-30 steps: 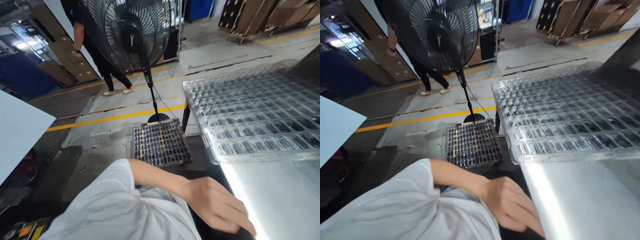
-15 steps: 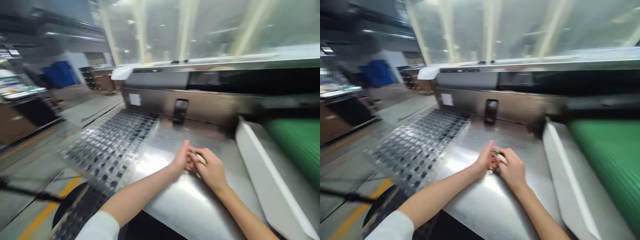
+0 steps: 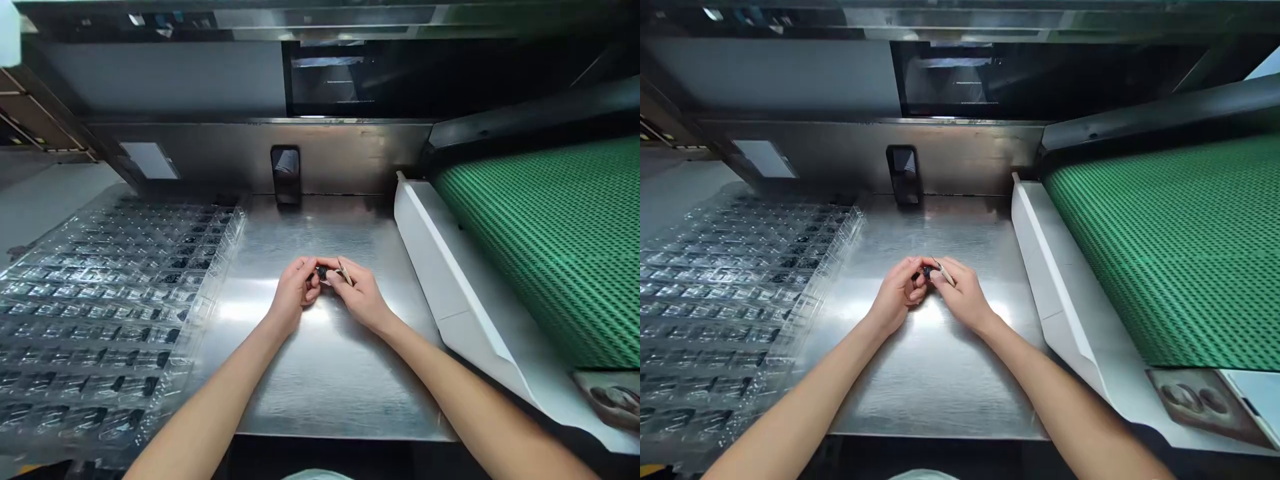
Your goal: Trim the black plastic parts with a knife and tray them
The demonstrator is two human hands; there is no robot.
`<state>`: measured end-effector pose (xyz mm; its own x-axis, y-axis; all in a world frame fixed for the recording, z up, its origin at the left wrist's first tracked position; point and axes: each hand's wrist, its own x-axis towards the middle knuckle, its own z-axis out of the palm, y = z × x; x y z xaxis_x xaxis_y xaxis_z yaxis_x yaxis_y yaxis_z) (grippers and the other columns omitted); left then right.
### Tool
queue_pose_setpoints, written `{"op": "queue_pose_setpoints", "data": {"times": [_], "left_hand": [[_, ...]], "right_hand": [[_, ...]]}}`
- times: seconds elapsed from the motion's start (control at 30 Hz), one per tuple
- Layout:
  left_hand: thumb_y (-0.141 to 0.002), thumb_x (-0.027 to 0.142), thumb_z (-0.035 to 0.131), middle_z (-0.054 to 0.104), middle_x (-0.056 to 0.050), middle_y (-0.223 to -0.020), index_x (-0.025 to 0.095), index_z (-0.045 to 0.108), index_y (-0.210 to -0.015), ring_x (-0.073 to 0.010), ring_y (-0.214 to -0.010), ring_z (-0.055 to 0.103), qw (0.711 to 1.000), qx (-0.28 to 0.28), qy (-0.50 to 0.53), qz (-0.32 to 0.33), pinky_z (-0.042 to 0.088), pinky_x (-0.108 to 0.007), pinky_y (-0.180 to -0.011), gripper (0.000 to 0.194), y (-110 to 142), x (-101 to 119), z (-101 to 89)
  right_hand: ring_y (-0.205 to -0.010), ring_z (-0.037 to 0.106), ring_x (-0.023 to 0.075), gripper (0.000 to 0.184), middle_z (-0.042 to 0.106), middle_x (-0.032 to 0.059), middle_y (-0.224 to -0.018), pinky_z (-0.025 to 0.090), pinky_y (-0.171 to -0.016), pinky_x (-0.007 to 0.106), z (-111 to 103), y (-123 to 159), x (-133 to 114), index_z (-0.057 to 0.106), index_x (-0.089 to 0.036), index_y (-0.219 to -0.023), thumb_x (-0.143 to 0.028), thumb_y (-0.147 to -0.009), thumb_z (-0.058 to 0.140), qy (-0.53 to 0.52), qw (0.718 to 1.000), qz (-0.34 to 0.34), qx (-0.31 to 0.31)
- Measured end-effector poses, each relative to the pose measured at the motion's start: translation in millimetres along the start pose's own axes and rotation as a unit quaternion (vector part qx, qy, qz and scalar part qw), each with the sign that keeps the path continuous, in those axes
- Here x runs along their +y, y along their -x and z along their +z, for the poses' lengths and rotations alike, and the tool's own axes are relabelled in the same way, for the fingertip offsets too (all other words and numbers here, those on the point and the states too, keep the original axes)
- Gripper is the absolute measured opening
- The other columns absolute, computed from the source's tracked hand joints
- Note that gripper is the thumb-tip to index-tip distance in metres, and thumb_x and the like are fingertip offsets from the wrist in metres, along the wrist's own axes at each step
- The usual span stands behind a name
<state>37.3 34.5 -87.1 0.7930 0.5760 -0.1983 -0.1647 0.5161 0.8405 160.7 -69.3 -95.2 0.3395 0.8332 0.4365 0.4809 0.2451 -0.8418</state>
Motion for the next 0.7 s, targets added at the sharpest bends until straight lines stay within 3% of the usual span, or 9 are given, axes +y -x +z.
{"op": "queue_pose_setpoints", "data": {"times": [0.13, 0.3, 0.47, 0.7], "left_hand": [[-0.077, 0.051, 0.081, 0.05, 0.006, -0.066, 0.017, 0.053, -0.086, -0.0031, -0.043, 0.037, 1.0, 0.001, -0.019, 0.025, 0.016, -0.016, -0.04, 0.045, -1.0, -1.0, -0.8], [-0.081, 0.051, 0.077, 0.053, 0.005, -0.065, 0.018, 0.053, -0.087, -0.004, -0.043, 0.039, 0.998, -0.03, -0.047, 0.014, 0.021, -0.016, -0.041, 0.042, -0.4, -3.8, 1.1], [-0.085, 0.047, 0.075, 0.055, 0.003, -0.069, 0.018, 0.05, -0.087, -0.0043, -0.045, 0.04, 0.998, -0.065, -0.02, -0.011, 0.023, -0.016, -0.042, 0.038, 1.1, -1.6, 0.0], [-0.085, 0.043, 0.075, 0.055, 0.003, -0.068, 0.018, 0.051, -0.094, -0.0056, -0.045, 0.04, 0.997, -0.069, 0.001, -0.025, 0.023, -0.017, -0.043, 0.036, 1.7, 0.4, -0.4]], "right_hand": [[-0.096, 0.065, 0.0233, 0.029, 0.072, 0.0069, -0.105, 0.05, -0.089, 0.035, 1.3, -0.3, 2.5, 0.075, -0.021, -0.121, -0.037, -0.101, 0.062, -0.025, 0.999, 0.039, 0.01], [-0.073, 0.063, 0.0174, 0.024, 0.07, 0.0013, -0.082, 0.048, -0.068, 0.027, 5.2, 0.9, 1.1, 0.074, -0.02, -0.11, -0.038, -0.094, 0.072, -0.068, 0.992, 0.09, 0.046], [-0.073, 0.066, 0.018, 0.024, 0.071, 0.0017, -0.078, 0.05, -0.071, 0.028, 4.9, 0.6, 1.3, 0.072, -0.019, -0.107, -0.04, -0.098, 0.066, -0.082, 0.991, 0.091, 0.051], [-0.074, 0.061, 0.0182, 0.027, 0.07, 0.0027, -0.083, 0.046, -0.069, 0.029, 2.6, 0.0, 5.1, 0.074, -0.019, -0.107, -0.04, -0.099, 0.058, -0.029, 0.994, 0.075, 0.068]]}}
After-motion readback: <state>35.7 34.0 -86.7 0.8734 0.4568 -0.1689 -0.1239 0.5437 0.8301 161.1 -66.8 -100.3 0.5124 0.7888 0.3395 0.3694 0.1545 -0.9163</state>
